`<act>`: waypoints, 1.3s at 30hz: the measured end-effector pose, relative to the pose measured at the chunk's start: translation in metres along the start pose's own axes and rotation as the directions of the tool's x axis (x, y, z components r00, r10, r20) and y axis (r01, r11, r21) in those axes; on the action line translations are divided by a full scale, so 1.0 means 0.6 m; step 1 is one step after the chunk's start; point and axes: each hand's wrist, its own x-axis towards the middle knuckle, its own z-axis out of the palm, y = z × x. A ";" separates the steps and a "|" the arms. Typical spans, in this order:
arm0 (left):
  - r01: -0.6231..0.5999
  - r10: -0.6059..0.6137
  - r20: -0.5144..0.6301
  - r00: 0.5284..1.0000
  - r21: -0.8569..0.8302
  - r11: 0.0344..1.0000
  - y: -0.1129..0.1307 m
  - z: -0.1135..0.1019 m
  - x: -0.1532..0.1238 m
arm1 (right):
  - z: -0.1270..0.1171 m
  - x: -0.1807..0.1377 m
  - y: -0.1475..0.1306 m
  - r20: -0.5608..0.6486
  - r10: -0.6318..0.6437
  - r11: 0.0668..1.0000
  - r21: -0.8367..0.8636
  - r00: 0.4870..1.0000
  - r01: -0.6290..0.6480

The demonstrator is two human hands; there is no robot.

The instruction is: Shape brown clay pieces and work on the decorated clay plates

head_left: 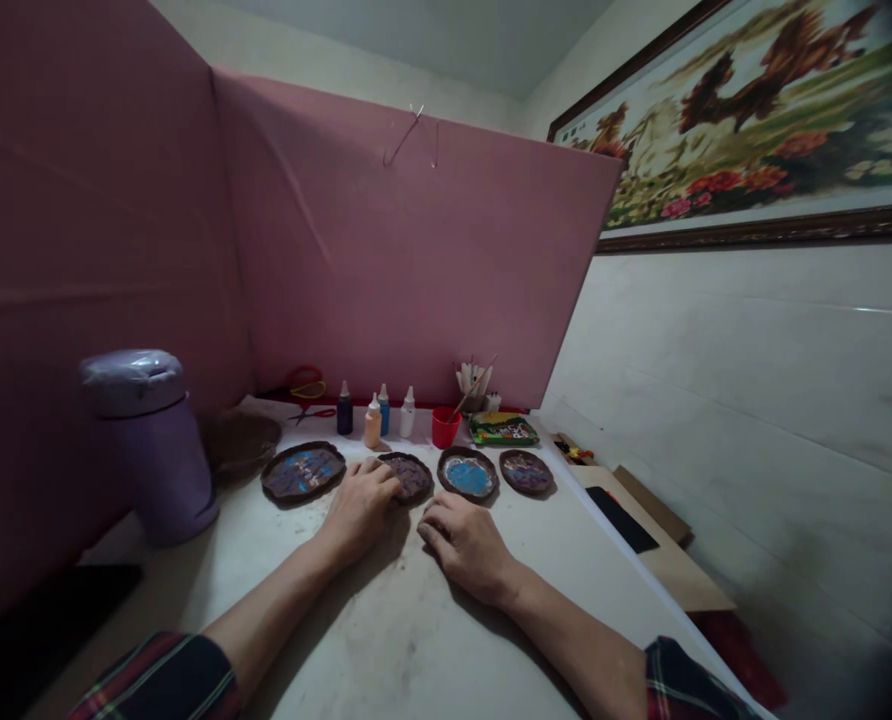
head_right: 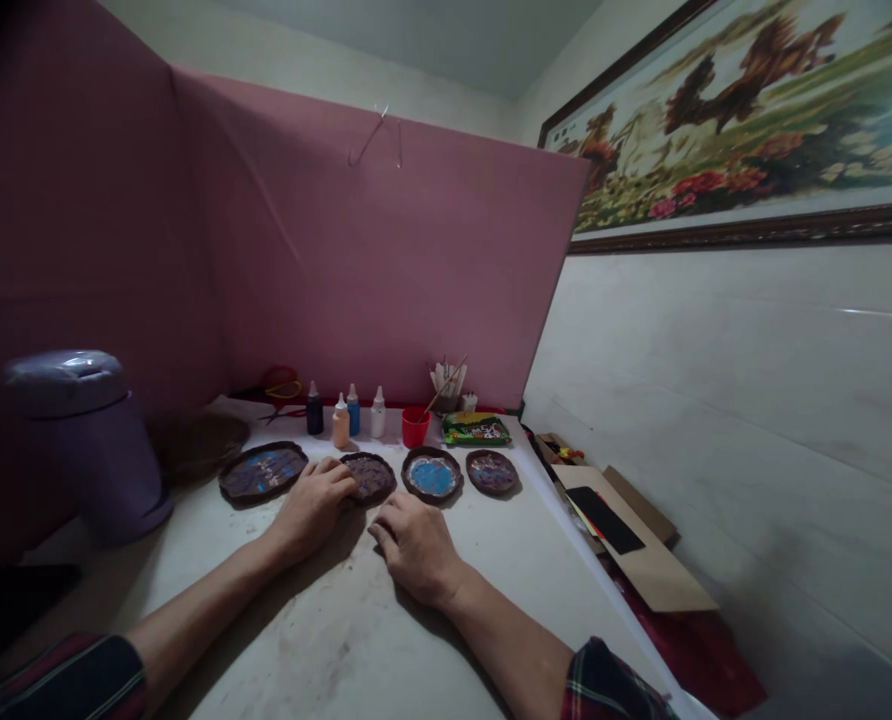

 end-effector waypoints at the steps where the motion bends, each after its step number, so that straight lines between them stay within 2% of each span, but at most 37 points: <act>1: 0.004 -0.004 -0.005 1.000 0.010 1.000 -0.001 -0.001 0.000 | -0.001 0.000 0.000 0.001 0.000 1.000 0.003 1.000 0.000; 15: 0.122 -0.117 -0.042 0.992 0.164 0.979 -0.020 -0.010 -0.007 | -0.005 -0.002 0.000 0.002 0.018 1.000 0.004 1.000 -0.018; 18: 0.120 -0.115 -0.040 0.993 0.173 0.977 -0.020 -0.012 -0.008 | -0.013 0.002 0.007 -0.070 0.107 0.991 -0.077 0.992 -0.112; 22: 0.109 -0.105 -0.031 0.994 0.170 0.979 -0.023 -0.012 -0.008 | -0.029 0.007 0.027 -0.232 0.264 0.916 -0.244 0.936 -0.318; 24: 0.110 -0.106 -0.031 0.994 0.171 0.979 -0.024 -0.012 -0.009 | -0.033 0.008 0.037 -0.243 0.294 0.879 -0.311 0.924 -0.362; 30: 0.125 -0.121 -0.032 0.992 0.171 0.977 -0.023 -0.012 -0.011 | -0.026 0.009 0.049 -0.187 0.296 0.838 -0.419 0.937 -0.348; 39: 0.130 -0.127 -0.028 0.991 0.163 0.978 -0.020 -0.013 -0.010 | -0.021 0.014 0.051 -0.175 0.282 0.855 -0.400 0.943 -0.330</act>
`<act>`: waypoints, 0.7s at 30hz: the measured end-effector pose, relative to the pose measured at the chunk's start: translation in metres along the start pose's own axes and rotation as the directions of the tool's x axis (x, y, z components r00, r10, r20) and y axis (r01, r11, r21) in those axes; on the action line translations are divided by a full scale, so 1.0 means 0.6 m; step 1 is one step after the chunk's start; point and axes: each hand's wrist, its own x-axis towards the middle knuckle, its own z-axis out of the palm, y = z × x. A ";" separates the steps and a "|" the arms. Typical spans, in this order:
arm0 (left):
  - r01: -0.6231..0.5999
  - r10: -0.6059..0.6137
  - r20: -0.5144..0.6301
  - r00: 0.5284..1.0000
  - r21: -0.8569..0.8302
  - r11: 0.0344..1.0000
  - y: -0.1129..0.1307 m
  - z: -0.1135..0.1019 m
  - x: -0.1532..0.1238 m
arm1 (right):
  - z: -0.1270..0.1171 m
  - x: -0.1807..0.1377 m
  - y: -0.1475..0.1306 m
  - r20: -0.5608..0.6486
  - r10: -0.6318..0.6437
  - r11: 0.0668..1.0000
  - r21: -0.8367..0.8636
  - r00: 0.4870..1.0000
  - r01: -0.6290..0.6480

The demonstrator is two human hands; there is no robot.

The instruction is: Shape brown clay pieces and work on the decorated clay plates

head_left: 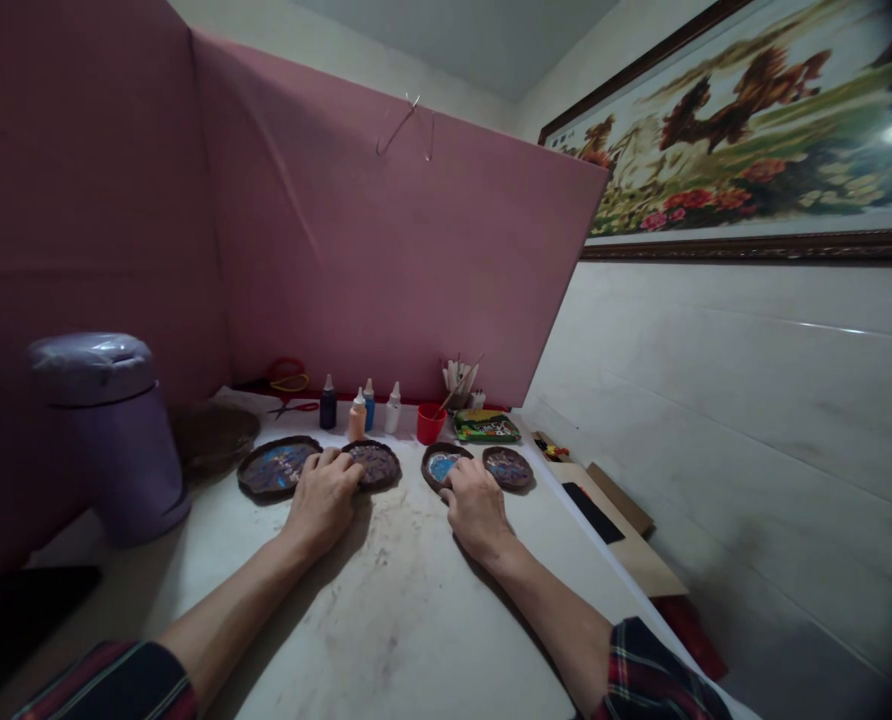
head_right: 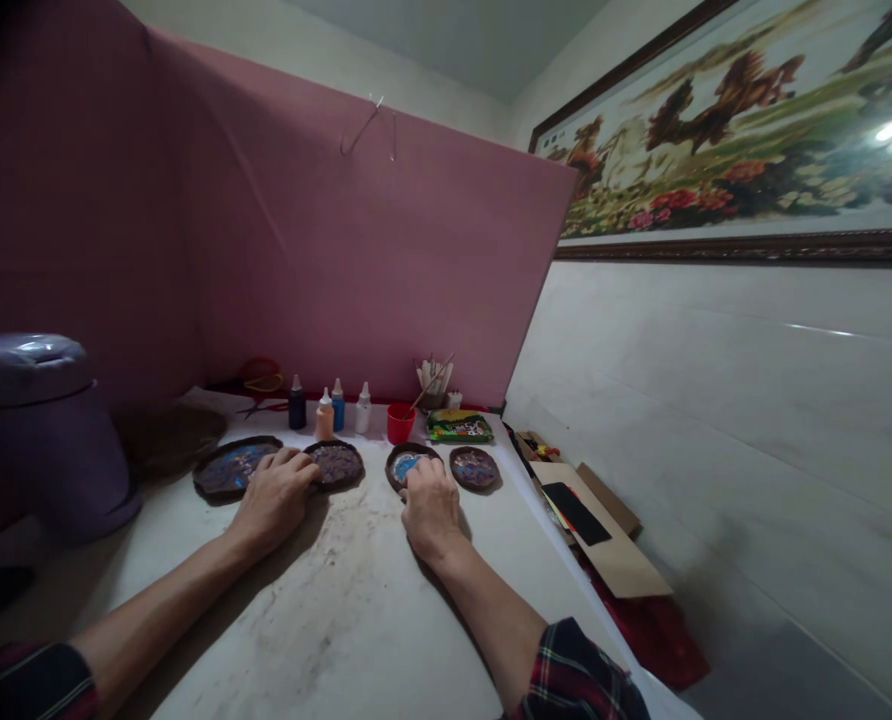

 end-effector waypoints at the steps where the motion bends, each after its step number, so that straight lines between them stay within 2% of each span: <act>1: 0.002 -0.002 0.001 1.000 0.000 1.000 0.000 0.000 0.000 | 0.001 0.001 0.000 -0.005 0.001 1.000 0.005 1.000 -0.001; 13: 0.004 -0.004 -0.002 1.000 -0.003 1.000 0.000 0.003 0.002 | 0.029 0.032 -0.026 0.002 -0.076 0.997 0.016 0.997 0.076; 21: 0.003 -0.003 -0.007 1.000 -0.008 1.000 0.001 0.004 0.002 | 0.028 0.032 -0.046 0.009 -0.108 0.994 0.029 0.994 0.107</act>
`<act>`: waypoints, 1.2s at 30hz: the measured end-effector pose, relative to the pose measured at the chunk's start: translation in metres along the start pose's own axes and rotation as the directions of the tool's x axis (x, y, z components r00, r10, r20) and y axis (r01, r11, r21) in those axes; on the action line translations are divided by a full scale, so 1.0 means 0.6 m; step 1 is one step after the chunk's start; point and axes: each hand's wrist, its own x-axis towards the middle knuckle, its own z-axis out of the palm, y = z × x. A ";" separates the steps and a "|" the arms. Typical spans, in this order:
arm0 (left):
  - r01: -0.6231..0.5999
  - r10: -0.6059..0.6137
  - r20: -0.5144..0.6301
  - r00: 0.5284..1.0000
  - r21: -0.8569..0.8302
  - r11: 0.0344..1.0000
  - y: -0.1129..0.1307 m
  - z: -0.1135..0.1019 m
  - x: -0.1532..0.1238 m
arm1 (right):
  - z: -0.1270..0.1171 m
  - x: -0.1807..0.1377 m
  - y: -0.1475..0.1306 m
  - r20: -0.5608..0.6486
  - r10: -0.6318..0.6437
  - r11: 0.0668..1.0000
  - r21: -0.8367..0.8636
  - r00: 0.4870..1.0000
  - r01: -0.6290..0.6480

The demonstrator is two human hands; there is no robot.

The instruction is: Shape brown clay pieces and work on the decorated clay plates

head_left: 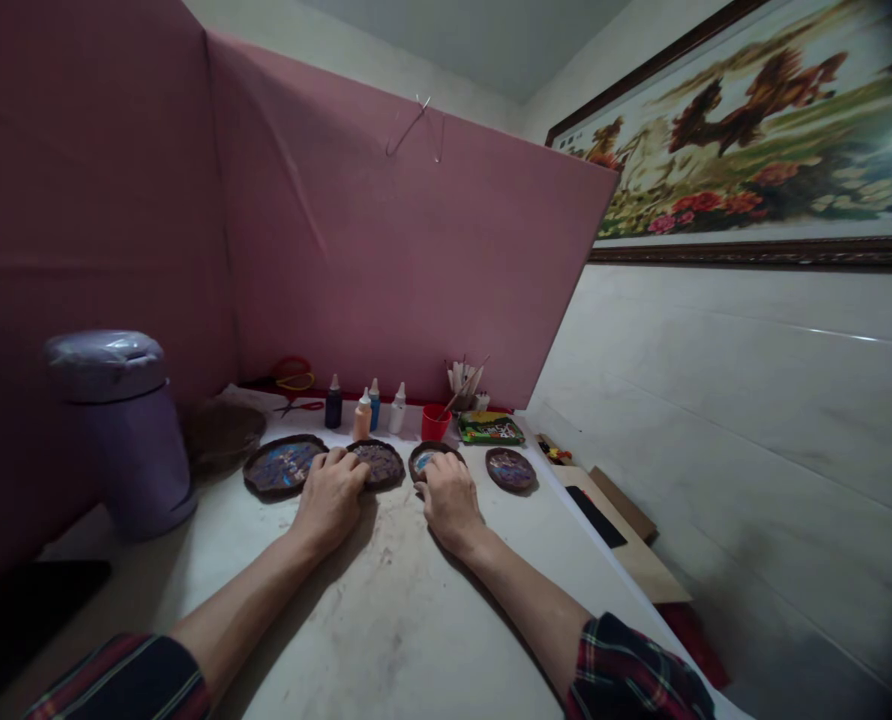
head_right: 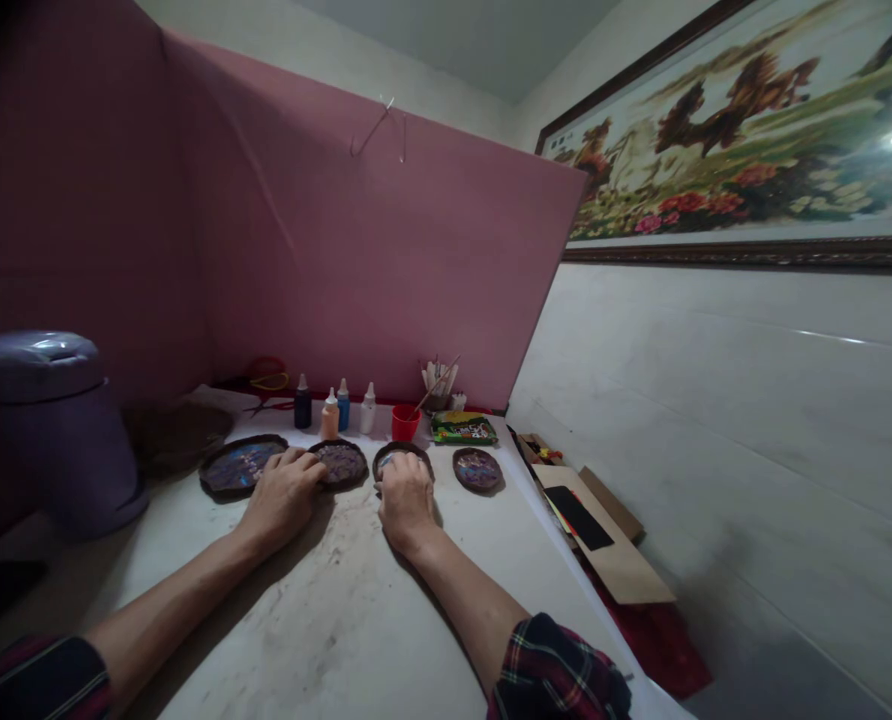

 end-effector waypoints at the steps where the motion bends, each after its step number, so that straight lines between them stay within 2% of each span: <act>1: 0.001 -0.001 -0.001 1.000 0.000 1.000 0.000 0.000 0.000 | 0.000 0.000 0.000 0.000 -0.007 1.000 0.001 1.000 0.007; 7: 0.013 -0.013 0.000 1.000 0.006 1.000 0.001 0.000 -0.001 | 0.001 0.003 0.005 0.007 -0.013 1.000 0.018 1.000 0.013; 12: -0.015 0.014 -0.004 1.000 -0.016 1.000 0.001 -0.003 -0.003 | -0.011 -0.001 0.012 -0.016 0.055 0.998 0.010 0.998 -0.055; 16: -0.019 0.019 0.001 1.000 -0.018 1.000 -0.004 -0.001 -0.003 | -0.038 -0.004 0.072 -0.057 0.237 0.970 -0.033 0.970 -0.239; 19: -0.016 0.016 -0.001 1.000 -0.023 1.000 -0.007 0.002 -0.002 | -0.062 -0.011 0.142 -0.077 0.422 0.903 -0.058 0.903 -0.426; 21: -0.010 0.010 0.004 1.000 -0.030 1.000 -0.008 0.005 -0.001 | -0.074 -0.017 0.181 -0.070 0.497 0.864 -0.055 0.865 -0.501; 25: -0.004 0.004 0.005 1.000 -0.033 0.999 -0.010 0.009 -0.001 | -0.083 -0.022 0.218 0.018 0.483 0.876 -0.008 0.875 -0.483; 29: -0.007 0.007 0.005 1.000 -0.025 1.000 -0.010 0.009 -0.001 | -0.086 -0.024 0.218 0.091 0.427 0.903 0.014 0.900 -0.430; 36: -0.009 0.009 0.013 1.000 -0.016 1.000 -0.009 0.010 -0.001 | -0.086 -0.034 0.222 0.148 0.397 0.918 -0.033 0.906 -0.396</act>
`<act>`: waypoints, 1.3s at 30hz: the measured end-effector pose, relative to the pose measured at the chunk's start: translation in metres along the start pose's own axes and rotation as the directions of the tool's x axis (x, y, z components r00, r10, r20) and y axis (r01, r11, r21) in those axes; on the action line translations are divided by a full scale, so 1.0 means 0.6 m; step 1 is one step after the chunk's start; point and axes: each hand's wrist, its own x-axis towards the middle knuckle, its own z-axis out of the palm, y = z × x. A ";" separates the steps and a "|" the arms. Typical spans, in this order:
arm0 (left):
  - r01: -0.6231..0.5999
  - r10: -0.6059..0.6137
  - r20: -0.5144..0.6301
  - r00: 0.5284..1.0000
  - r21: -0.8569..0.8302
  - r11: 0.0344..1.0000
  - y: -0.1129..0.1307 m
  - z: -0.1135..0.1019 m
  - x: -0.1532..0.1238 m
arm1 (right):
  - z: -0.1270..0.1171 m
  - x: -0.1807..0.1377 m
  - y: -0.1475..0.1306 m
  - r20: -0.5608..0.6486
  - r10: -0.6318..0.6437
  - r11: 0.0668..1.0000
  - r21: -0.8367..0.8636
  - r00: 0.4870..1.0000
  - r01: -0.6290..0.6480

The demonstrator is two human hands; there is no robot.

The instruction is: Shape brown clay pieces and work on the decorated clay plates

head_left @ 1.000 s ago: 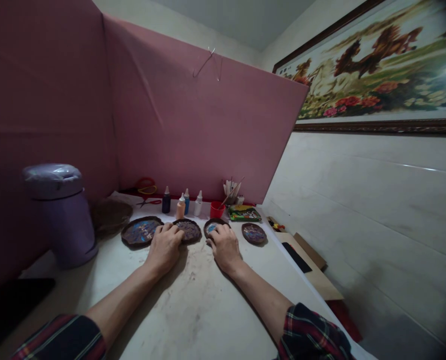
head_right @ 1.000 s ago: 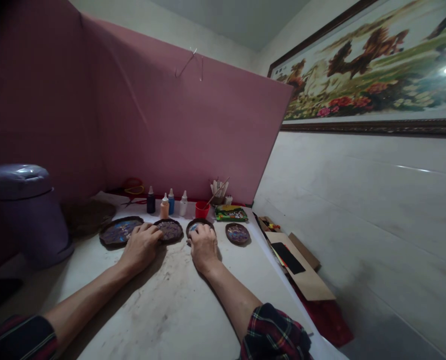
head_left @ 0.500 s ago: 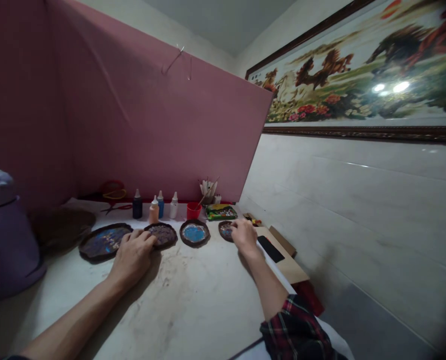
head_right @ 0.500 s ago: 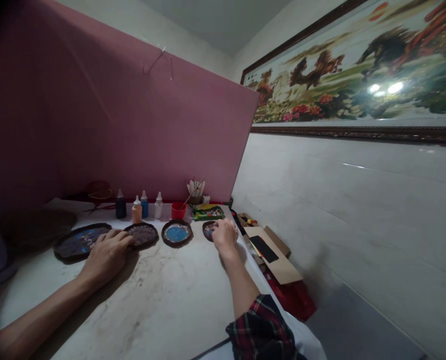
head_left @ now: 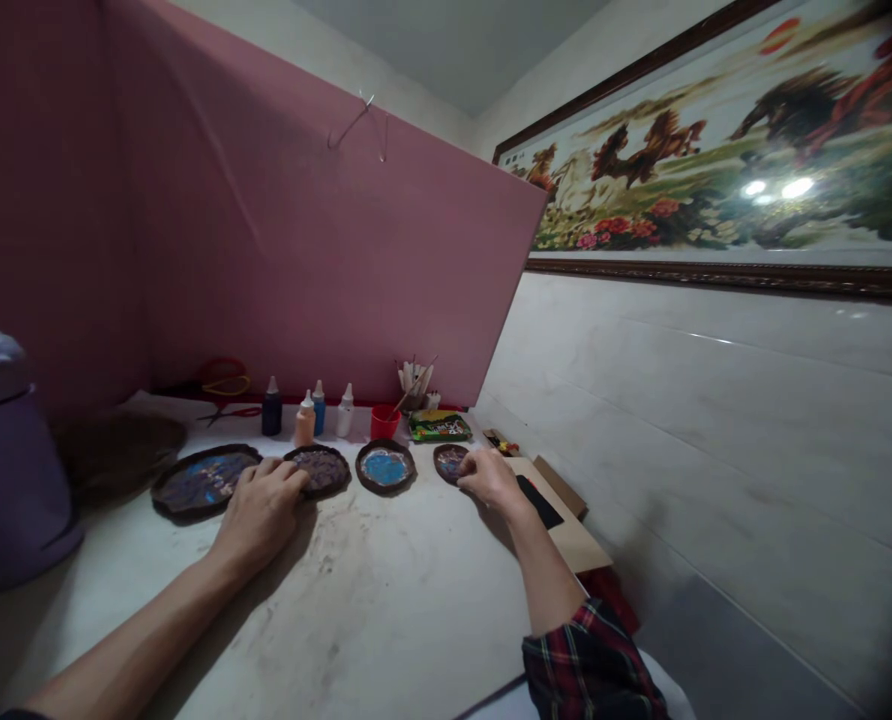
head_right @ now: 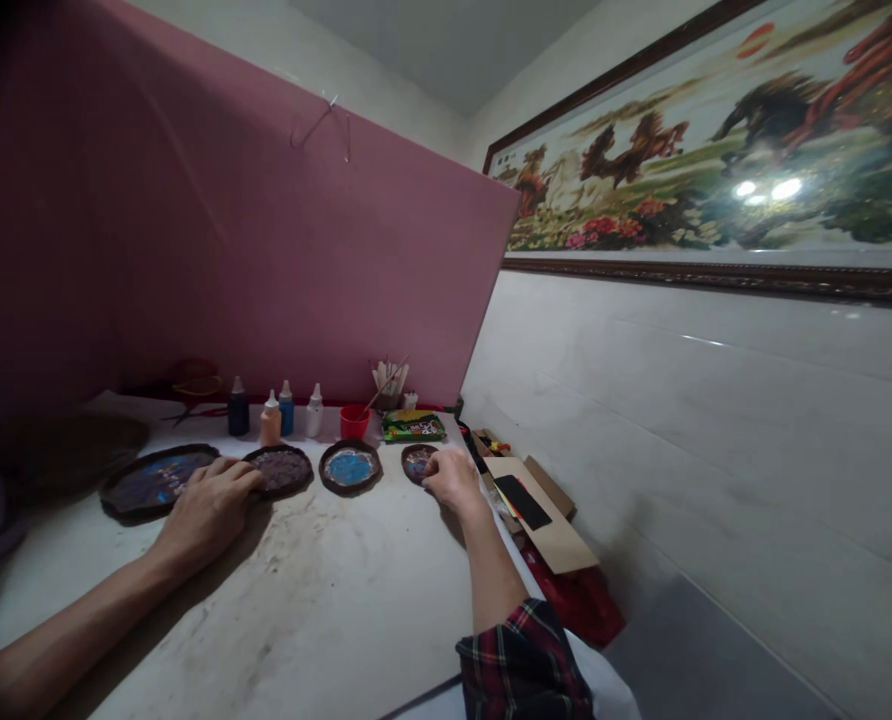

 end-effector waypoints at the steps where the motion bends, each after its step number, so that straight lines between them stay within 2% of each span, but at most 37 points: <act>1: 0.000 0.000 0.000 1.000 0.000 1.000 0.000 0.001 0.000 | 0.001 -0.001 0.000 0.002 -0.008 1.000 -0.008 1.000 0.008; 14: -0.005 0.004 -0.032 0.999 -0.023 1.000 0.001 0.000 0.000 | 0.006 -0.003 -0.011 -0.003 -0.090 0.993 -0.074 0.996 0.089; 24: 0.007 -0.008 -0.032 0.999 -0.010 1.000 0.003 0.000 0.000 | 0.042 0.004 -0.059 -0.105 -0.141 0.990 -0.007 0.984 0.141; 28: 0.003 -0.003 -0.027 1.000 -0.007 1.000 0.005 -0.003 0.000 | 0.049 0.013 -0.073 -0.105 -0.134 0.990 0.029 0.985 0.137; 31: 0.002 -0.002 -0.024 1.000 -0.006 1.000 0.003 -0.001 0.000 | 0.041 0.020 -0.065 -0.104 -0.065 0.995 0.063 0.992 0.072; 33: 0.000 0.000 -0.024 1.000 -0.004 1.000 0.001 0.002 0.000 | 0.032 0.023 -0.049 -0.127 0.052 0.996 0.078 0.991 -0.042; 36: 0.000 0.000 -0.023 1.000 -0.012 1.000 -0.003 0.007 0.000 | 0.023 0.023 -0.018 -0.126 0.263 0.963 0.087 0.956 -0.254; 39: -0.006 0.005 -0.021 1.000 -0.022 1.000 -0.005 0.009 -0.001 | 0.025 0.019 0.004 -0.074 0.383 0.922 0.086 0.921 -0.377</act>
